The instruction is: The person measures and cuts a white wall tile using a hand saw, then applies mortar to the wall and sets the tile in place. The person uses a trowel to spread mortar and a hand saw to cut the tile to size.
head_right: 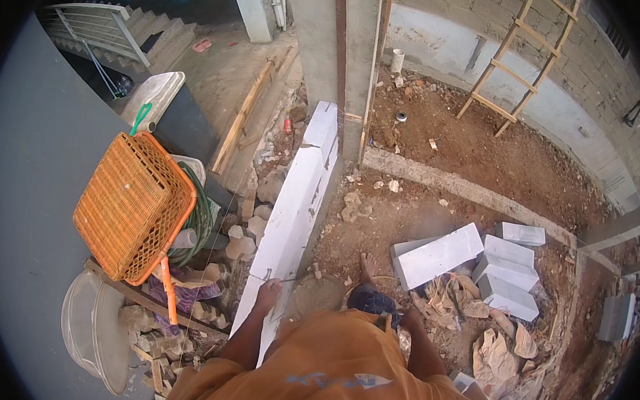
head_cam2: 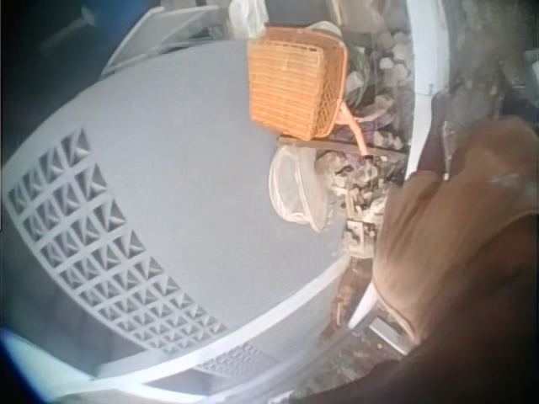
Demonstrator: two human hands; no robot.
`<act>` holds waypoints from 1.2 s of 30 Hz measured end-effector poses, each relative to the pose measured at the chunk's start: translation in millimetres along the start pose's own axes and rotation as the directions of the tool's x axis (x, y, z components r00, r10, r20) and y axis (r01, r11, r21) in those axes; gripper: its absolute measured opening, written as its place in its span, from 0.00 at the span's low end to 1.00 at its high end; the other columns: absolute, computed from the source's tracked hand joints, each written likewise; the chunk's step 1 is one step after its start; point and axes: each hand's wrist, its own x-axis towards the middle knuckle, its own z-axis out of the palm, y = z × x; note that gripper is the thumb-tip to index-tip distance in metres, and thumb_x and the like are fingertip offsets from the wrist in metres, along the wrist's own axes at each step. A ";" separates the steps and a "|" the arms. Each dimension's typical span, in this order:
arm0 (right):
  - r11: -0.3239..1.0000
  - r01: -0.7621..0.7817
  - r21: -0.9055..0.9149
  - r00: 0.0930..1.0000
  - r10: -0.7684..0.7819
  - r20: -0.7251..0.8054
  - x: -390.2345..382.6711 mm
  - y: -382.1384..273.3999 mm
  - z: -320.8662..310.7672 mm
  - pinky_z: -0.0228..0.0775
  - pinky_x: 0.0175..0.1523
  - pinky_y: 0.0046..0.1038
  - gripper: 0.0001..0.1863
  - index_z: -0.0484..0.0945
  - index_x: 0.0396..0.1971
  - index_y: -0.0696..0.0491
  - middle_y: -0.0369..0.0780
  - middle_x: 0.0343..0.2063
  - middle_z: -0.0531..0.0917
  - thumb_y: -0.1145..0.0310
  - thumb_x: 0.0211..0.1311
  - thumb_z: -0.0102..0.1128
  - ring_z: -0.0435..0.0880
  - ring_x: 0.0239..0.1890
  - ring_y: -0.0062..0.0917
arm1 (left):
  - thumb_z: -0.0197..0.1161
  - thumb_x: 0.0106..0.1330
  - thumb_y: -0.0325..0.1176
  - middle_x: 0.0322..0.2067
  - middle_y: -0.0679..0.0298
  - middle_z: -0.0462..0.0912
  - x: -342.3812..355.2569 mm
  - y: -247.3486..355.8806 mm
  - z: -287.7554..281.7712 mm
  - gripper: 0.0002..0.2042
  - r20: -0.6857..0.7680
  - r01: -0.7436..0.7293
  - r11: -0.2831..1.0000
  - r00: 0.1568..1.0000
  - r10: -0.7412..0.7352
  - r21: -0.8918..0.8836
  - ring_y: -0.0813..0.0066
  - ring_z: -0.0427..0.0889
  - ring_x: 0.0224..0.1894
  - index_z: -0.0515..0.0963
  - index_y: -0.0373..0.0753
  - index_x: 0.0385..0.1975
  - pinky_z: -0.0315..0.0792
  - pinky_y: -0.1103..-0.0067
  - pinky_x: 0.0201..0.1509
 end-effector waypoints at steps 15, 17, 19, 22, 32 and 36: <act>0.820 -0.308 0.482 0.947 0.315 0.068 163.1 -183.1 -296.9 0.77 0.32 0.37 0.17 0.77 0.53 0.49 0.38 0.33 0.84 0.69 0.65 0.58 0.83 0.29 0.28 | 0.63 0.68 0.39 0.30 0.60 0.84 152.1 152.9 118.2 0.15 -0.296 0.014 0.986 0.953 -0.063 -0.164 0.72 0.82 0.32 0.82 0.35 0.46 0.77 0.73 0.36; 0.845 -0.350 0.404 0.936 0.330 0.121 183.0 -191.1 -297.2 0.77 0.34 0.37 0.17 0.77 0.53 0.48 0.37 0.34 0.84 0.69 0.65 0.58 0.83 0.30 0.27 | 0.64 0.68 0.39 0.33 0.59 0.86 197.1 178.3 121.9 0.15 -0.340 -0.018 0.986 0.940 -0.041 -0.166 0.71 0.83 0.37 0.82 0.37 0.48 0.77 0.72 0.45; 0.881 -0.306 0.360 0.952 0.279 0.128 200.2 -205.1 -293.6 0.77 0.33 0.34 0.16 0.77 0.52 0.48 0.36 0.34 0.83 0.68 0.65 0.57 0.83 0.30 0.25 | 0.63 0.70 0.39 0.34 0.61 0.85 256.6 193.7 126.0 0.15 -0.382 -0.155 0.982 0.918 0.104 -0.105 0.74 0.82 0.34 0.81 0.39 0.52 0.74 0.76 0.39; 0.923 -0.234 0.305 0.972 0.214 0.096 217.9 -239.0 -291.9 0.78 0.34 0.33 0.20 0.77 0.55 0.51 0.39 0.37 0.85 0.65 0.64 0.59 0.85 0.33 0.27 | 0.61 0.73 0.40 0.33 0.64 0.83 343.0 256.1 130.3 0.14 -0.373 -0.224 0.975 0.903 0.213 0.014 0.80 0.82 0.34 0.81 0.42 0.53 0.73 0.81 0.32; 0.699 -0.340 0.629 0.927 0.363 0.098 238.2 -308.6 -308.0 0.77 0.33 0.27 0.17 0.74 0.56 0.53 0.41 0.41 0.84 0.66 0.71 0.56 0.85 0.35 0.27 | 0.63 0.67 0.36 0.50 0.58 0.85 576.0 467.1 151.7 0.13 -0.220 -0.335 0.926 0.904 0.368 0.173 0.58 0.83 0.53 0.82 0.44 0.50 0.76 0.68 0.56; 0.787 -0.215 0.579 0.974 0.213 0.072 275.0 -382.8 -324.2 0.77 0.35 0.26 0.17 0.74 0.57 0.53 0.40 0.41 0.83 0.66 0.70 0.57 0.84 0.35 0.23 | 0.61 0.67 0.34 0.49 0.56 0.85 658.0 487.3 155.3 0.15 -0.258 -0.340 0.908 0.880 0.399 0.243 0.55 0.82 0.53 0.80 0.46 0.53 0.76 0.65 0.56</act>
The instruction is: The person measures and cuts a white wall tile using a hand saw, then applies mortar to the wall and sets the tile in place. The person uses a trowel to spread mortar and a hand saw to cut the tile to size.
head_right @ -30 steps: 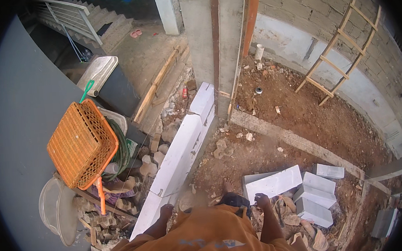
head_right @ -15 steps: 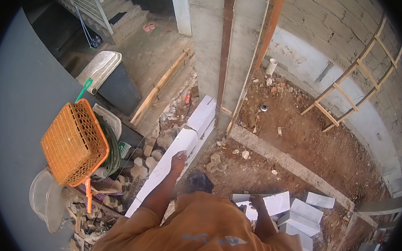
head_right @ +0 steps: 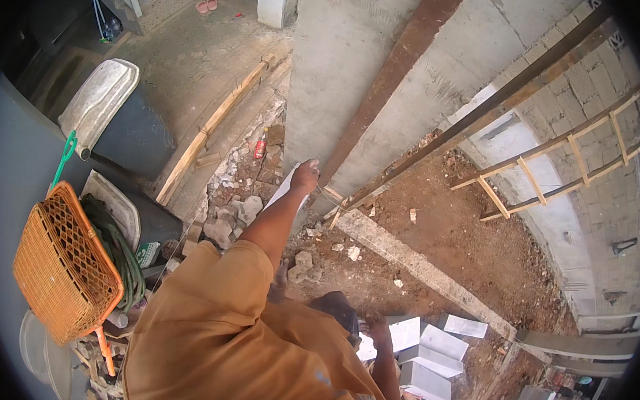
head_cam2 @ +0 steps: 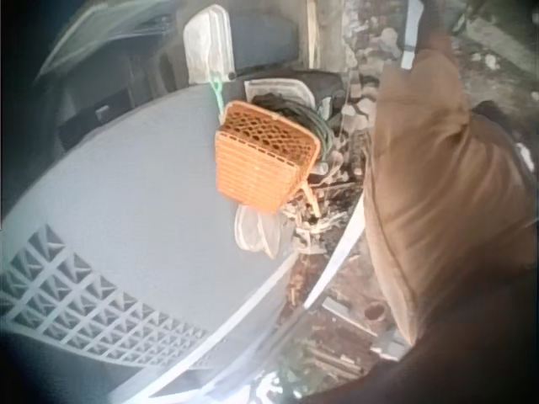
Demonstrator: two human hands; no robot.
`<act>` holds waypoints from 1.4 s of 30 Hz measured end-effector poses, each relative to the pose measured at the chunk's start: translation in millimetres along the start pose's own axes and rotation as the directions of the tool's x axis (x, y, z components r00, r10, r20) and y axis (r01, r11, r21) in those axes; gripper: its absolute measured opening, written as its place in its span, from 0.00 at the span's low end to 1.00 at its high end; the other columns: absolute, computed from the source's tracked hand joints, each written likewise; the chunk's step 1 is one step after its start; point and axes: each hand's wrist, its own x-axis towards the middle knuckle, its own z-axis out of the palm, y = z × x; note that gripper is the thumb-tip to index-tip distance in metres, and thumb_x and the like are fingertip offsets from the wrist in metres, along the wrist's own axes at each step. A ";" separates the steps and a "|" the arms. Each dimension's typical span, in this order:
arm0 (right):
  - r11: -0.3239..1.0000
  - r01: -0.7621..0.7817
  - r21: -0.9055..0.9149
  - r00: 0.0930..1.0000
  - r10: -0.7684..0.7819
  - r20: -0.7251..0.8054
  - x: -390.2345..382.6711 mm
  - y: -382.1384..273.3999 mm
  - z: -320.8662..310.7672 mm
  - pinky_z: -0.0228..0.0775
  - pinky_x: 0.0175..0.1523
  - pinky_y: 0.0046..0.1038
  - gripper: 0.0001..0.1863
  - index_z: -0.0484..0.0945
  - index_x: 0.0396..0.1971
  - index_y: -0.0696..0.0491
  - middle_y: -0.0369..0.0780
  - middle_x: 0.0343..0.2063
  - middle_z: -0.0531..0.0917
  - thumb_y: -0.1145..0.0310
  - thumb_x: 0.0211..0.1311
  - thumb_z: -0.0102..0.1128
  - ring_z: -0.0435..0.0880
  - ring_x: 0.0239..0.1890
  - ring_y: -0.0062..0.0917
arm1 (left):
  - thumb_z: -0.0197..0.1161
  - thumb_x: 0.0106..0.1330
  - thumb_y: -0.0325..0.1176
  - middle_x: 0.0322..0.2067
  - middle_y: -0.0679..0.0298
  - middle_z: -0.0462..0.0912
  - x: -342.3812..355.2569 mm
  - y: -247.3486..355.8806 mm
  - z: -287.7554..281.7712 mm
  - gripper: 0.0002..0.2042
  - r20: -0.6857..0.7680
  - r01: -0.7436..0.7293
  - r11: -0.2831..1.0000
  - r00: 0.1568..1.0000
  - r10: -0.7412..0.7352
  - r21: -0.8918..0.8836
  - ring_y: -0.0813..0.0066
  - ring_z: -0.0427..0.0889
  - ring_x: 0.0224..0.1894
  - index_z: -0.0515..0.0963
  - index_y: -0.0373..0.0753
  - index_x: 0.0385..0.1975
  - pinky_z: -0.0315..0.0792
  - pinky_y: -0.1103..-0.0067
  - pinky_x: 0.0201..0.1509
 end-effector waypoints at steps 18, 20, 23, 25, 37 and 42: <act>0.996 0.086 0.015 0.947 -0.087 0.310 203.5 -272.8 194.7 0.77 0.37 0.26 0.11 0.74 0.50 0.52 0.37 0.39 0.85 0.67 0.72 0.54 0.82 0.33 0.22 | 0.65 0.65 0.36 0.39 0.51 0.85 0.8 9.4 9.0 0.10 0.137 -0.034 0.995 0.990 0.021 0.095 0.49 0.84 0.44 0.78 0.39 0.41 0.76 0.61 0.48; 0.996 0.091 0.007 0.952 -0.089 0.294 207.5 -279.7 199.8 0.77 0.37 0.25 0.11 0.74 0.51 0.51 0.37 0.39 0.85 0.67 0.72 0.53 0.82 0.33 0.22 | 0.66 0.64 0.36 0.34 0.51 0.85 6.0 16.2 3.5 0.10 0.140 -0.083 0.975 0.989 0.055 0.207 0.48 0.85 0.40 0.78 0.39 0.39 0.77 0.60 0.44; 0.999 0.020 0.049 0.951 -0.034 0.307 205.2 -288.5 205.5 0.78 0.39 0.27 0.12 0.74 0.53 0.51 0.36 0.42 0.85 0.66 0.73 0.53 0.84 0.38 0.23 | 0.68 0.62 0.38 0.31 0.52 0.85 6.3 11.1 -0.8 0.10 0.109 -0.101 0.966 0.991 0.077 0.240 0.49 0.85 0.37 0.79 0.39 0.37 0.77 0.61 0.41; 0.997 -0.027 0.078 0.956 0.003 0.292 211.9 -288.3 206.6 0.79 0.40 0.28 0.14 0.73 0.54 0.51 0.37 0.44 0.85 0.65 0.74 0.53 0.85 0.39 0.25 | 0.68 0.61 0.38 0.30 0.52 0.85 0.4 10.7 1.9 0.11 0.064 -0.056 0.973 0.997 0.042 0.224 0.49 0.85 0.36 0.79 0.39 0.36 0.77 0.61 0.40; 0.979 0.169 0.114 0.976 -0.183 0.119 291.9 -263.2 211.0 0.69 0.21 0.23 0.08 0.79 0.40 0.57 0.37 0.21 0.79 0.78 0.60 0.58 0.80 0.24 0.21 | 0.61 0.66 0.29 0.47 0.54 0.84 -65.6 -45.3 17.6 0.11 0.458 -0.009 1.000 0.889 0.022 -0.030 0.56 0.82 0.51 0.80 0.39 0.47 0.74 0.68 0.56; 0.716 0.510 -0.477 0.690 -0.671 -0.270 292.2 -261.7 235.9 0.77 0.41 0.40 0.11 0.84 0.41 0.56 0.49 0.29 0.85 0.71 0.59 0.61 0.85 0.34 0.42 | 0.58 0.68 0.29 0.49 0.53 0.84 -11.8 -70.2 15.5 0.14 0.177 0.144 0.990 0.974 -0.140 -0.009 0.54 0.82 0.52 0.78 0.39 0.52 0.73 0.68 0.59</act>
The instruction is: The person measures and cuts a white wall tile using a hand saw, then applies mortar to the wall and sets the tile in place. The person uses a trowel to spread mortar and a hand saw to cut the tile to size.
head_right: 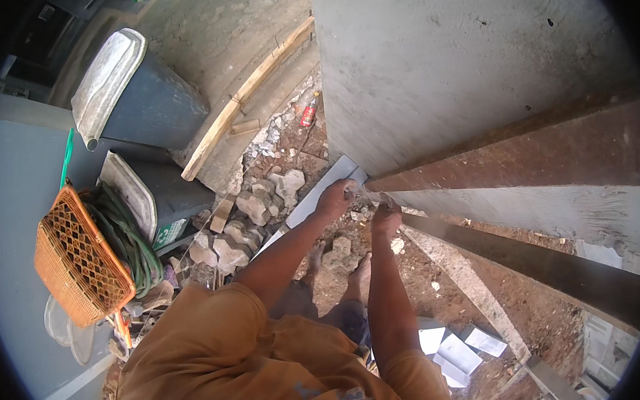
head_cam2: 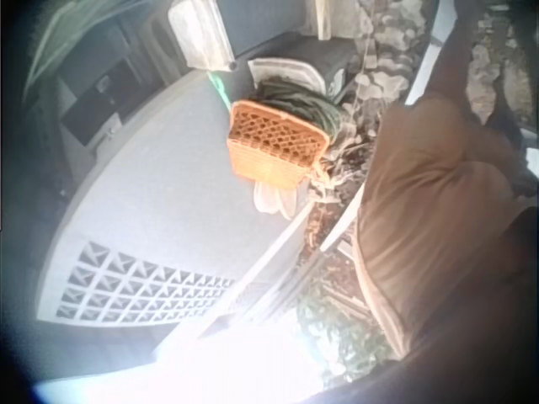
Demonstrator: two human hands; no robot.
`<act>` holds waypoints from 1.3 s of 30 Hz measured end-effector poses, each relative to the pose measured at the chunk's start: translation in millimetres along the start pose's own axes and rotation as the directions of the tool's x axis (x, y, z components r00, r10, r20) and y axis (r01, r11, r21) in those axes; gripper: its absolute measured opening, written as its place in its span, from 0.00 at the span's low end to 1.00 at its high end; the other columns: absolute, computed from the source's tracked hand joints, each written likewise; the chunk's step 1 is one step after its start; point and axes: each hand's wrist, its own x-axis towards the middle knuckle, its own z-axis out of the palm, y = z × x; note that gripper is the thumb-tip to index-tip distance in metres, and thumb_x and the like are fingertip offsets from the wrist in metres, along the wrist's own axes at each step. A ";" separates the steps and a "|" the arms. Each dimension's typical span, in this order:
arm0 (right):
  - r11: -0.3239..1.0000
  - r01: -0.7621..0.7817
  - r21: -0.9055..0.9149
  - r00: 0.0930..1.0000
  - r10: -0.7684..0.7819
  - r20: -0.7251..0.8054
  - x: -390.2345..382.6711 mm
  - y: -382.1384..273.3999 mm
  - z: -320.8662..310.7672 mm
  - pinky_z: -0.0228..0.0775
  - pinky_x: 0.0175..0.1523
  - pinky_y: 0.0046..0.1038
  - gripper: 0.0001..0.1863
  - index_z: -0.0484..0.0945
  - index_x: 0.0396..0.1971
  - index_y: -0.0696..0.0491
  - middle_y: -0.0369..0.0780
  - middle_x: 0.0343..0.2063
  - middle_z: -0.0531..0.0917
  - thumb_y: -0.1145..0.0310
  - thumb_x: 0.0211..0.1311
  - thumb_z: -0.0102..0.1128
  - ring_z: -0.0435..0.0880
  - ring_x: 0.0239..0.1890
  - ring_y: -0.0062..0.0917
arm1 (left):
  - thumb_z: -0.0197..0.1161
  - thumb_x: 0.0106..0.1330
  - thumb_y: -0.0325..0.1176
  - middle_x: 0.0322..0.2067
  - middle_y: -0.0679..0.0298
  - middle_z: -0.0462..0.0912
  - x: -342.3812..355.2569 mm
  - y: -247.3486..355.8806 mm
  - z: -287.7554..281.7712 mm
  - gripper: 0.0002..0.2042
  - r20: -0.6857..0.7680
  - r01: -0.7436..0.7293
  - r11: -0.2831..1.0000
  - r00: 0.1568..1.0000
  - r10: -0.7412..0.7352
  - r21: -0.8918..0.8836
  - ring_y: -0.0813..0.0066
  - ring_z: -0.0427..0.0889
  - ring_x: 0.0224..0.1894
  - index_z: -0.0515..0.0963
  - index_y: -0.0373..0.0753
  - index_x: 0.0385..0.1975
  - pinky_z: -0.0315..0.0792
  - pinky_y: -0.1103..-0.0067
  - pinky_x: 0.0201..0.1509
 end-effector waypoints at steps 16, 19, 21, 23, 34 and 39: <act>0.939 -0.329 0.097 0.944 0.326 0.052 15.2 3.9 3.5 0.76 0.36 0.34 0.14 0.86 0.40 0.54 0.45 0.29 0.88 0.65 0.55 0.66 0.85 0.25 0.32 | 0.60 0.66 0.32 0.39 0.51 0.86 62.2 5.1 17.4 0.09 0.160 -0.104 0.992 0.983 0.091 0.072 0.51 0.84 0.45 0.82 0.39 0.41 0.77 0.63 0.49; 0.876 -0.357 0.326 0.934 0.334 0.126 19.0 13.1 11.6 0.73 0.30 0.28 0.08 0.85 0.35 0.57 0.37 0.22 0.85 0.71 0.56 0.66 0.81 0.22 0.20 | 0.63 0.64 0.33 0.38 0.51 0.86 64.6 -10.9 24.3 0.07 0.128 -0.052 0.995 0.990 0.063 -0.087 0.52 0.84 0.44 0.82 0.40 0.39 0.77 0.64 0.49; 0.859 -0.356 0.368 0.934 0.315 0.166 18.4 10.3 11.2 0.71 0.29 0.28 0.07 0.84 0.35 0.57 0.36 0.21 0.83 0.73 0.56 0.65 0.79 0.21 0.19 | 0.63 0.65 0.31 0.37 0.51 0.86 67.0 -17.2 25.9 0.08 0.098 -0.089 0.996 0.991 0.086 0.025 0.55 0.86 0.42 0.82 0.39 0.41 0.78 0.66 0.48; 0.896 -0.289 0.337 0.956 0.248 0.159 20.6 12.6 10.3 0.69 0.27 0.26 0.06 0.84 0.35 0.58 0.35 0.21 0.82 0.75 0.57 0.65 0.78 0.20 0.18 | 0.62 0.65 0.30 0.37 0.51 0.86 65.6 -14.8 27.7 0.08 0.080 -0.102 0.992 0.992 0.096 0.080 0.57 0.86 0.42 0.82 0.38 0.41 0.78 0.67 0.47; 0.451 -0.442 0.776 0.877 0.398 0.268 1.8 -5.1 -3.2 0.73 0.29 0.21 0.09 0.79 0.45 0.51 0.37 0.33 0.86 0.64 0.71 0.58 0.82 0.27 0.21 | 0.62 0.63 0.29 0.33 0.49 0.86 56.4 -13.7 38.4 0.06 -0.067 -0.138 0.988 0.987 0.143 0.069 0.58 0.88 0.33 0.81 0.34 0.36 0.80 0.68 0.39; 0.237 -0.648 0.724 0.732 0.459 0.504 -13.3 16.7 0.9 0.80 0.36 0.25 0.15 0.76 0.52 0.50 0.36 0.40 0.86 0.57 0.77 0.49 0.84 0.34 0.24 | 0.65 0.59 0.28 0.29 0.54 0.84 16.6 -26.1 83.1 0.06 -0.255 0.225 0.908 0.910 -0.325 -0.353 0.61 0.86 0.30 0.79 0.34 0.33 0.80 0.70 0.38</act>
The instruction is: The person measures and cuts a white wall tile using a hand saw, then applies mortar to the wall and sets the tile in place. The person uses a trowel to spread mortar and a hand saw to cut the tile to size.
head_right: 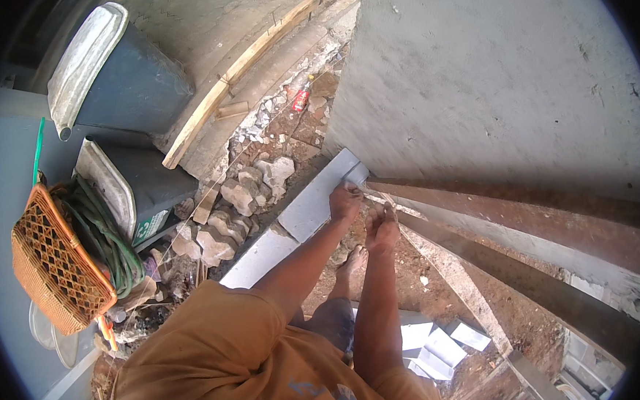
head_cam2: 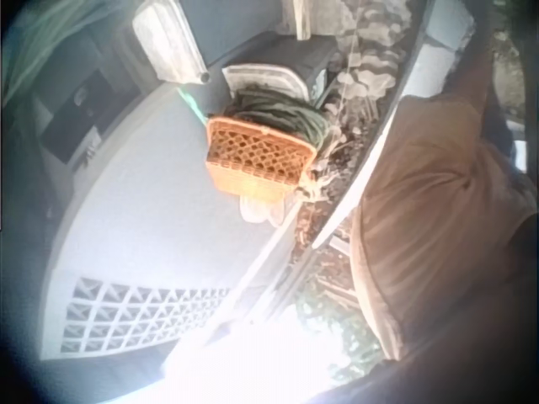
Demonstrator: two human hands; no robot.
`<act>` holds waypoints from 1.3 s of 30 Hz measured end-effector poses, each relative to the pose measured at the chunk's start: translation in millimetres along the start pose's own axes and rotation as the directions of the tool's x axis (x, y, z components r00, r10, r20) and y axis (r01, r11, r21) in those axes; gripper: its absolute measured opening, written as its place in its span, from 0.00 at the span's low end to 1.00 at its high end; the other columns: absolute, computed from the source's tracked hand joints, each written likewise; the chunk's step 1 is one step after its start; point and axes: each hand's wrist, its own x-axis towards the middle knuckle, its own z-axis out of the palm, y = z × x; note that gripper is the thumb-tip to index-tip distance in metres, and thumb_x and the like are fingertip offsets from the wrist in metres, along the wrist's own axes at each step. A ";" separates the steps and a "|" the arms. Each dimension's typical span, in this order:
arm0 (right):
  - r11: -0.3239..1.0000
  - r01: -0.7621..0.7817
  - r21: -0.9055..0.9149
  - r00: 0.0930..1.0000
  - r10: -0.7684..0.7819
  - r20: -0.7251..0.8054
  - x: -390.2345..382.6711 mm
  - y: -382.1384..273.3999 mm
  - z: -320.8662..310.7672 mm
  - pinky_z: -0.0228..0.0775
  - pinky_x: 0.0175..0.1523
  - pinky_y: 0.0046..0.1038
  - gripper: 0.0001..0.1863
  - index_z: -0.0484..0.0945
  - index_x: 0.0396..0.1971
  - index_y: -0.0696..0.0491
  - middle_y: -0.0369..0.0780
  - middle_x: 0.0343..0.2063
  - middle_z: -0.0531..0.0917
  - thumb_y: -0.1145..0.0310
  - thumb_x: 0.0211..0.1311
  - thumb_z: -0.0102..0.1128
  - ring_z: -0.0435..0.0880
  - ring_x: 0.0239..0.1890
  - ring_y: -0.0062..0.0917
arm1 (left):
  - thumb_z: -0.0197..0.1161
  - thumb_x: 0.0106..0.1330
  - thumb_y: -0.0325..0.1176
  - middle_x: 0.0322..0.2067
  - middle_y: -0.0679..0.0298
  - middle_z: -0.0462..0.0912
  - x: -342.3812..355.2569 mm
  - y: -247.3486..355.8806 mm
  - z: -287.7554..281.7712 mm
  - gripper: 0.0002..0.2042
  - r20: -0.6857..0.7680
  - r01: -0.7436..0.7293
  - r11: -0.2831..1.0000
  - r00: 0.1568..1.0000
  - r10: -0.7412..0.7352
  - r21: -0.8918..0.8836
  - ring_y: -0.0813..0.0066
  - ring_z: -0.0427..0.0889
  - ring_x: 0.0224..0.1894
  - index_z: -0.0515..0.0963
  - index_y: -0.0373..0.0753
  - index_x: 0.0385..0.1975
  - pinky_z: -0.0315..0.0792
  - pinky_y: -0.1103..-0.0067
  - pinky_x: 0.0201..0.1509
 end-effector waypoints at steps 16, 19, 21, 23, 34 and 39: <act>0.967 -0.178 -0.184 0.981 0.190 0.049 11.7 -17.7 10.5 0.81 0.45 0.31 0.07 0.76 0.42 0.50 0.31 0.30 0.81 0.66 0.74 0.48 0.85 0.33 0.20 | 0.67 0.65 0.36 0.30 0.61 0.84 23.7 41.1 -39.1 0.11 0.526 -0.159 0.986 0.843 0.109 0.051 0.70 0.83 0.35 0.79 0.34 0.36 0.76 0.72 0.40; 0.974 -0.215 -0.067 0.973 0.219 0.067 7.2 -18.7 19.5 0.83 0.42 0.32 0.11 0.75 0.34 0.50 0.31 0.27 0.83 0.67 0.75 0.43 0.85 0.28 0.21 | 0.64 0.69 0.31 0.34 0.66 0.83 7.6 29.6 -46.9 0.06 0.532 0.050 0.944 0.835 0.140 -0.326 0.80 0.80 0.40 0.78 0.37 0.38 0.74 0.78 0.45; 0.974 -0.215 0.071 0.969 0.204 0.138 5.3 -25.8 21.9 0.83 0.42 0.31 0.11 0.76 0.34 0.50 0.32 0.26 0.83 0.68 0.75 0.43 0.85 0.28 0.21 | 0.65 0.70 0.32 0.36 0.65 0.82 -26.2 42.3 -57.5 0.06 0.505 0.114 0.806 0.827 0.247 -0.581 0.81 0.79 0.42 0.79 0.37 0.39 0.73 0.79 0.48; 0.974 -0.220 0.051 0.958 0.205 0.202 14.0 -21.1 17.9 0.83 0.40 0.28 0.11 0.76 0.33 0.51 0.32 0.27 0.83 0.70 0.73 0.44 0.84 0.28 0.22 | 0.61 0.73 0.35 0.35 0.69 0.79 -44.7 47.2 -61.1 0.07 0.500 0.020 0.812 0.796 0.339 -0.583 0.83 0.76 0.43 0.77 0.38 0.40 0.71 0.81 0.50; 0.974 -0.225 0.035 0.918 0.200 0.343 21.1 -37.7 18.5 0.84 0.36 0.26 0.07 0.75 0.37 0.52 0.31 0.20 0.78 0.67 0.71 0.50 0.77 0.18 0.19 | 0.57 0.74 0.31 0.49 0.61 0.83 -58.0 85.6 -88.0 0.12 0.557 0.130 0.727 0.736 0.385 -0.675 0.74 0.81 0.52 0.79 0.35 0.53 0.73 0.77 0.61; 0.992 -0.127 -0.025 0.992 0.126 -0.022 -16.3 -48.0 47.4 0.80 0.28 0.22 0.07 0.74 0.38 0.51 0.27 0.17 0.65 0.66 0.74 0.49 0.69 0.17 0.15 | 0.61 0.65 0.26 0.59 0.53 0.76 -117.9 65.2 -115.9 0.19 0.564 -0.467 0.873 0.687 0.458 -0.141 0.58 0.76 0.61 0.76 0.37 0.58 0.69 0.67 0.66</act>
